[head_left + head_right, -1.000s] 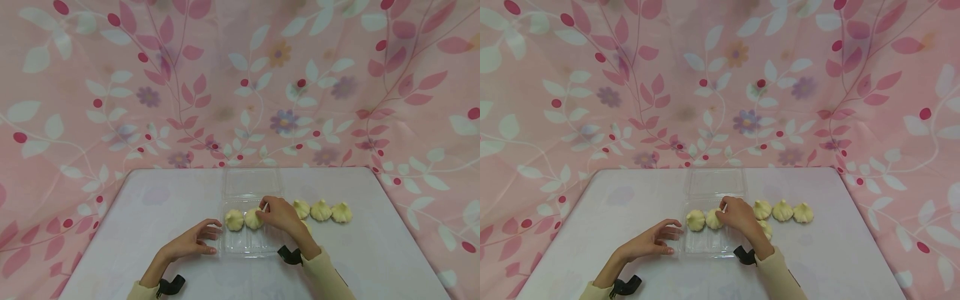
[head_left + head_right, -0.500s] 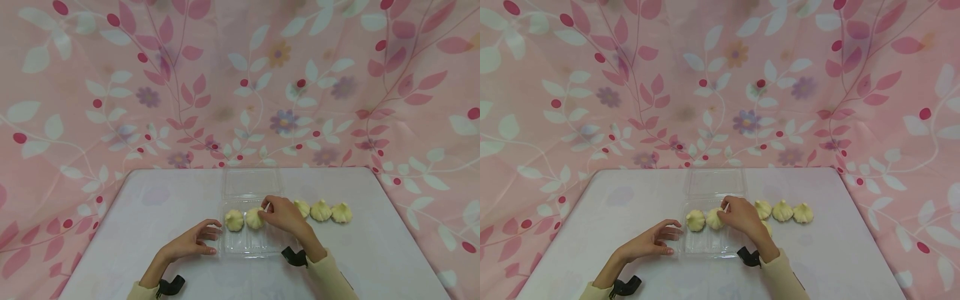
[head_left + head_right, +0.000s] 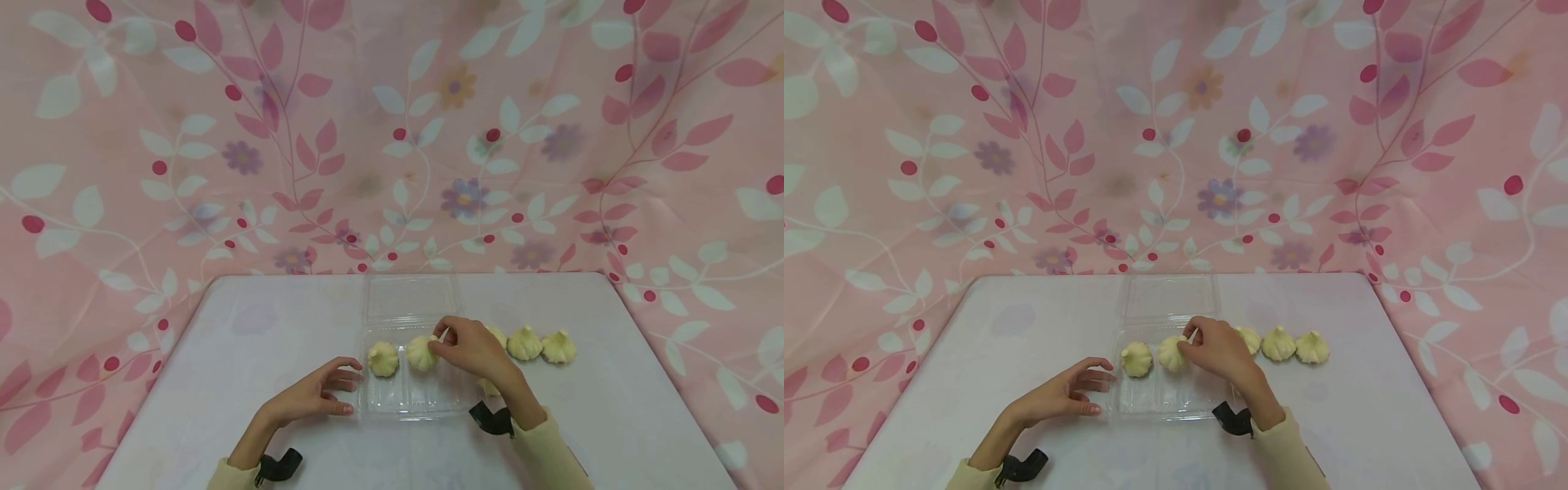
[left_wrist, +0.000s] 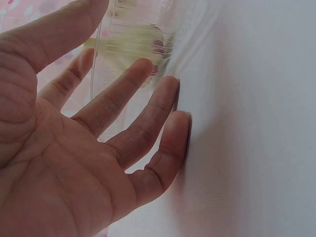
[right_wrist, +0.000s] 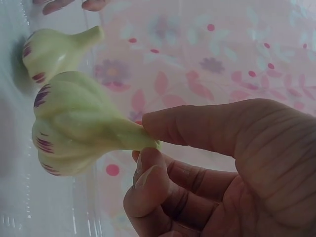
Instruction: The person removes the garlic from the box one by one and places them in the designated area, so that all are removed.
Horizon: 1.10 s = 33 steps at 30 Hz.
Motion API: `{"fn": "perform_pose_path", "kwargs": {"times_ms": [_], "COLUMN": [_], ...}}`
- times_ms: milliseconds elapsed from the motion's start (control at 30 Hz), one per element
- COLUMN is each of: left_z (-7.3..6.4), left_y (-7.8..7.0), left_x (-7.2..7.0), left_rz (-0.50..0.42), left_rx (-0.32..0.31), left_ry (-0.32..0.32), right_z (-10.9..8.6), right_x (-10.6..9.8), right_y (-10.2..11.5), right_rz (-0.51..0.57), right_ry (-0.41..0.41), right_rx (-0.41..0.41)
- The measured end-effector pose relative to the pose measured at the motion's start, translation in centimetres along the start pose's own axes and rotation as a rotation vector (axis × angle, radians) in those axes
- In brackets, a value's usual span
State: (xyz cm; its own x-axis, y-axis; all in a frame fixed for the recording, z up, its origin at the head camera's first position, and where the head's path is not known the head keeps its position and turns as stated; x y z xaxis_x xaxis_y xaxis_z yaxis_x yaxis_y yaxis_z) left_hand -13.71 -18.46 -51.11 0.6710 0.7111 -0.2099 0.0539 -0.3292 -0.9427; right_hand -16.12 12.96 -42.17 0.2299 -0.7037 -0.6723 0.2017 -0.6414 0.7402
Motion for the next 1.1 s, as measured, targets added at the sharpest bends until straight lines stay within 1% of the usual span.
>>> {"fn": "perform_pose_path", "kwargs": {"times_ms": [300, 633, 1100], "left_z": [0.1, 0.1, -0.1], "left_y": [-0.1, -0.2, -0.2], "left_x": [0.0, 0.1, 0.1], "left_rz": [-0.002, 0.008, 0.021], "left_rx": [-0.001, -0.001, -0.008], "left_ry": [0.002, 0.001, -0.010], "right_z": [-0.3, -0.7, -1.1], "right_x": [-1.0, -2.0, -3.1], "right_y": [-0.4, -0.9, -1.7], "right_rz": [0.019, 0.080, 0.125], "right_ry": [-0.014, -0.011, -0.018], "right_rx": [0.001, -0.048, -0.075]}}
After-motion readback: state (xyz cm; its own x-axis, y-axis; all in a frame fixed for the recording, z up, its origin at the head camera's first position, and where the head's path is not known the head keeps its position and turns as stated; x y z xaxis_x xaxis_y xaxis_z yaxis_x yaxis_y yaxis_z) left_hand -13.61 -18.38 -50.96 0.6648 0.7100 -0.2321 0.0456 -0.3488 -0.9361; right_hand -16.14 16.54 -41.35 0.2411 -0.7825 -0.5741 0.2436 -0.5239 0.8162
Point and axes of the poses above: each hand's wrist, its own z-axis towards the middle knuckle, its own x-axis out of the palm, y = z × x, the point moved 3 cm from there along z, towards the middle knuckle
